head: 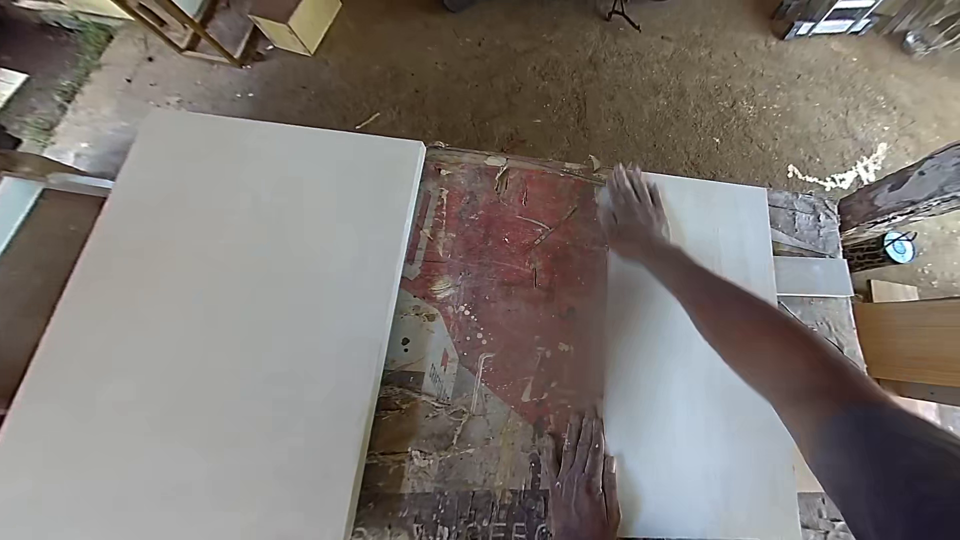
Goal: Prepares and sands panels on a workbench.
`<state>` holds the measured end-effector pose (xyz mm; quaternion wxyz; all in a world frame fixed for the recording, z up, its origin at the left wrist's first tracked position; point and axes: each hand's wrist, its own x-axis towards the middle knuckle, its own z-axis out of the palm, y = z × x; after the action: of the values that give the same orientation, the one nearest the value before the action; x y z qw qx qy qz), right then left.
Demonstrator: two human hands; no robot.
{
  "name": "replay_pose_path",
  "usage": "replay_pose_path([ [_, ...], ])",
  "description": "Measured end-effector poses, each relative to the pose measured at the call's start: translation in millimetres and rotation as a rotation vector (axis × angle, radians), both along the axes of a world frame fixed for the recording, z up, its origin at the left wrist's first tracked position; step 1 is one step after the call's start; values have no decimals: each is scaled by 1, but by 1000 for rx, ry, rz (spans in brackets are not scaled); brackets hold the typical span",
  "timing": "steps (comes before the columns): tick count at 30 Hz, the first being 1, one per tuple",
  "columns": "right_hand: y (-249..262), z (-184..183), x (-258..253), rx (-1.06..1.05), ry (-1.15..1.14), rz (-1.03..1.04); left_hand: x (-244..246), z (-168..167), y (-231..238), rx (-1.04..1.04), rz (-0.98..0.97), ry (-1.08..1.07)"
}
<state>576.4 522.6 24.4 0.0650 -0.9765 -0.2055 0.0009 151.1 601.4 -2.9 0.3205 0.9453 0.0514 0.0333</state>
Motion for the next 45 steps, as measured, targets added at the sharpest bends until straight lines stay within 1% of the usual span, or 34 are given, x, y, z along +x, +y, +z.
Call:
replay_pose_path([
  [2, -26, 4, -114, 8, 6, 93, 1, 1, 1, -2, -6, -4],
  [4, -52, 7, -227, -14, 97, 150, 3, 1, 2, -1, -14, -6],
  [5, -62, 10, -265, -29, 128, 175, 2, 1, 1, 0, -14, -6],
  [6, -67, 15, -283, -62, 156, 198, 2, 2, 1, 4, -13, -6],
  [7, -66, 18, -279, -74, 175, 206, 2, 2, 2, 5, -13, -7],
  [8, -60, 19, -258, -70, 191, 190, 2, 2, 3, 7, -18, -4],
  [9, -50, 20, -223, -69, 207, 148, 3, 2, 4, 3, -21, 0],
  [11, -28, 18, -129, -60, 193, 36, 4, 1, 3, -13, -20, 3],
  [12, -17, 12, -77, -61, 141, -8, 4, 1, 3, -20, -16, 5],
  [14, 4, 5, 12, -40, 88, -63, 4, -1, 1, -22, -3, 8],
  [15, 13, 5, 41, -30, 86, -82, 4, -1, 1, -19, -3, 9],
  [16, 18, 6, 55, -35, 100, -97, 3, -1, 2, -10, -5, 9],
  [17, 18, 7, 52, -38, 102, -93, 2, 0, 2, -1, -8, 11],
  [18, 12, 5, 33, -26, 76, -68, 1, 0, 2, 1, -12, 13],
  [19, 3, 4, 0, -1, 31, -17, 1, 0, 2, 0, -13, 14],
  [20, -10, 2, -48, 23, 3, 46, 1, 0, 2, -1, -11, 14],
  [21, -25, 2, -107, 49, 34, 125, 1, 0, 2, -2, -8, 12],
  [23, -58, 10, -215, 21, 229, 289, 1, 1, 2, -7, -10, 9],
  [24, -71, 16, -247, -29, 303, 383, 1, 0, 2, -12, -12, 9],
  [25, -80, 19, -257, -56, 301, 471, 1, 0, 1, -14, -15, 8],
  [26, -82, 21, -247, -45, 309, 526, 2, 1, 2, -18, -15, 9],
  [28, -70, 19, -188, -2, 314, 502, 9, 11, 4, -18, -27, 38],
  [30, -49, 5, -101, 21, 204, 399, 14, 20, 5, -29, -35, 77],
  [32, -24, -10, -11, 28, 50, 275, 12, 18, 2, -37, -18, 52],
  [33, -12, -10, 25, 11, 30, 216, 10, 13, 0, -33, -7, 35],
  [34, 0, -5, 51, -16, 50, 157, 6, 6, 0, -30, -3, 25],
  [35, 8, 0, 63, -33, 84, 105, 4, 1, 0, -20, -1, 7],
  [36, 10, 0, 58, -21, 74, 78, 1, -1, 1, -10, -3, 1],
  [38, -1, -3, 5, 44, -4, 101, 0, -1, 0, -5, -10, -1],
  [40, -26, -4, -100, 93, -5, 200, 1, 1, 0, 7, -14, -2],
  [42, -59, 4, -208, 61, 195, 321, 1, 0, -1, -1, -15, -5],
  [43, -72, 11, -243, 27, 272, 392, 0, 0, -1, -6, -14, 2],
  [44, -82, 17, -259, -14, 323, 462, 0, 1, -1, -2, -17, 10],
  [45, -86, 20, -254, -20, 328, 505, 0, 1, -1, 3, -21, 17],
])
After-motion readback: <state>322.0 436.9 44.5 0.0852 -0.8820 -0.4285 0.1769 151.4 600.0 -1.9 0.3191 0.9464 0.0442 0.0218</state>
